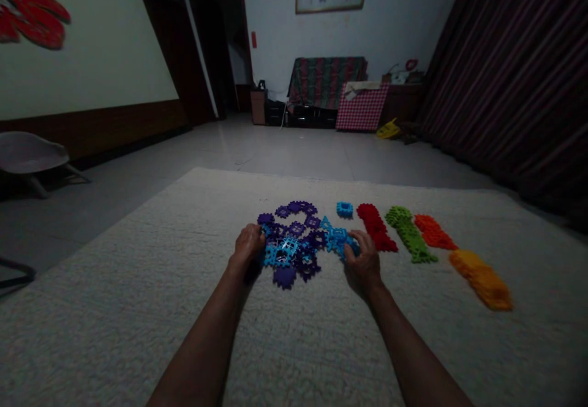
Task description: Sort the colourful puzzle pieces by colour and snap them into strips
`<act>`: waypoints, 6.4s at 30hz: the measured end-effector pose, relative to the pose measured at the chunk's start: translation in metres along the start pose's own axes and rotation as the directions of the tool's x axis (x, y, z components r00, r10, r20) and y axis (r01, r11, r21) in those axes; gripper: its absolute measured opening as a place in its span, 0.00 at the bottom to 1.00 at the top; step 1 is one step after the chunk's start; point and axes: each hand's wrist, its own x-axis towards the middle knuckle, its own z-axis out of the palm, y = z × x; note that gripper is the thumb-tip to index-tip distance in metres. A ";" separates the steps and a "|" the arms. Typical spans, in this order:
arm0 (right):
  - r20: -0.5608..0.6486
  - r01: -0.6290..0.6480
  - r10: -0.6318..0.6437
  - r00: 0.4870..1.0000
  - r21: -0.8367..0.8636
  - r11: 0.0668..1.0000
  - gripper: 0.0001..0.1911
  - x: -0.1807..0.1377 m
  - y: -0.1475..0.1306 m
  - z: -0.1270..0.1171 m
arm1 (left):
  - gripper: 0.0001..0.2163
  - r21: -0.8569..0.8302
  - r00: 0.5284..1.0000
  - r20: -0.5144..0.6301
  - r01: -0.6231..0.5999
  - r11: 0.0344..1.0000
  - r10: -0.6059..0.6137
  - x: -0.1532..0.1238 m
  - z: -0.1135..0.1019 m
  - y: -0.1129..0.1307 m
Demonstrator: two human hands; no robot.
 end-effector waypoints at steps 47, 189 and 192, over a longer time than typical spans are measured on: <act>0.228 -0.006 0.049 0.972 -0.184 0.983 0.22 -0.016 -0.019 -0.006 | 0.17 0.060 0.885 0.208 -0.438 0.897 0.418 0.016 0.032 0.137; 0.066 -0.171 0.170 0.983 -0.004 0.985 0.18 -0.008 -0.007 0.000 | 0.23 0.010 0.990 0.129 -0.055 0.998 0.054 -0.046 -0.008 0.027; 0.079 -0.169 0.168 0.983 0.007 0.986 0.18 -0.008 -0.006 -0.001 | 0.24 -0.099 0.991 0.133 -0.021 0.995 0.034 -0.042 -0.011 0.025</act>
